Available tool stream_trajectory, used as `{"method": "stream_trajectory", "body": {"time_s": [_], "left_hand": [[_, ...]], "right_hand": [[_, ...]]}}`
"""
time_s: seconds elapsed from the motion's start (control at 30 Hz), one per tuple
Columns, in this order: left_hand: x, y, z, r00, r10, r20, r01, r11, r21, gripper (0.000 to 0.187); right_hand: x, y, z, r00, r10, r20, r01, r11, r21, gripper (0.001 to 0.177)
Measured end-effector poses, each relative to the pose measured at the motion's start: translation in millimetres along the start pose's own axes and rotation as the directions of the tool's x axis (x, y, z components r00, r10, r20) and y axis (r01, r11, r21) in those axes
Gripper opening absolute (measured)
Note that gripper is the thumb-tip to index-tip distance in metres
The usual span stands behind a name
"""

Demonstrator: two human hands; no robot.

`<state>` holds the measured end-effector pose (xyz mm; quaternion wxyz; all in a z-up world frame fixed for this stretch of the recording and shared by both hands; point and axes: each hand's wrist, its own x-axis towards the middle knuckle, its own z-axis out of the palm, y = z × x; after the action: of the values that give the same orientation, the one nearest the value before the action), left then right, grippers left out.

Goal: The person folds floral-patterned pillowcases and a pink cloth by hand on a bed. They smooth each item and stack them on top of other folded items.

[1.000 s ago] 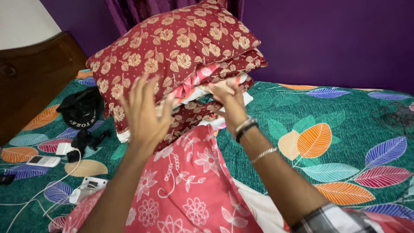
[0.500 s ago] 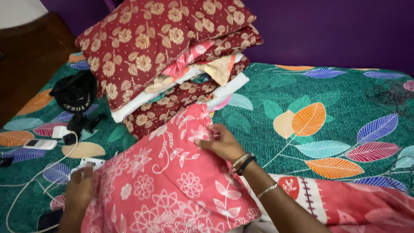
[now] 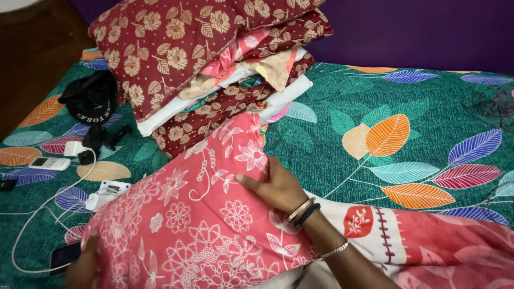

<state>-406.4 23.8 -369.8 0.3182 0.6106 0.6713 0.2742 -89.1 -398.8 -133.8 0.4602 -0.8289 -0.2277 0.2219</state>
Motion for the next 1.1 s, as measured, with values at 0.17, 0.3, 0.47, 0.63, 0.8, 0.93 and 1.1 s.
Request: {"method": "stream_trajectory", "body": {"time_s": [0.17,0.3,0.47,0.63,0.8,0.93,1.1], "left_hand": [[-7.3,40.5,-43.2,0.983,0.029,0.183,0.015,0.971,-0.237,0.071],[-23.0,107.3,-79.8,0.947,0.158,0.281,-0.033,0.915,-0.402,0.064],[-70.3,196.9,-120.0,0.861,0.352,0.367,-0.107,0.831,-0.546,0.057],[-124.4,283.2,-113.5,0.745,0.497,0.446,-0.151,0.776,-0.612,0.052],[-174.3,359.4,-46.8,0.724,0.569,0.39,-0.177,0.7,-0.692,0.053],[-220.4,408.5,19.4,0.537,0.823,0.182,-0.492,0.482,-0.726,0.062],[-281.3,446.0,90.4,0.493,0.724,0.483,-0.382,0.679,-0.627,0.057]], "right_hand": [[-9.3,1.3,6.9,0.986,-0.1,-0.131,0.09,0.993,-0.077,0.072],[-19.3,-3.0,-0.1,0.952,-0.219,-0.215,0.237,0.969,0.064,0.063],[-31.9,-14.9,-25.8,0.971,0.0,-0.241,0.082,0.94,0.331,0.048],[-35.0,-0.5,-88.2,0.838,-0.191,-0.512,0.376,0.882,0.286,0.044],[-46.5,29.3,-152.3,0.762,-0.074,-0.643,0.381,0.855,0.353,0.043],[-64.6,67.8,-203.0,0.639,-0.069,-0.766,0.296,0.941,0.162,0.038],[-90.9,114.2,-245.6,0.542,0.056,-0.838,0.201,0.96,0.194,0.035]]}}
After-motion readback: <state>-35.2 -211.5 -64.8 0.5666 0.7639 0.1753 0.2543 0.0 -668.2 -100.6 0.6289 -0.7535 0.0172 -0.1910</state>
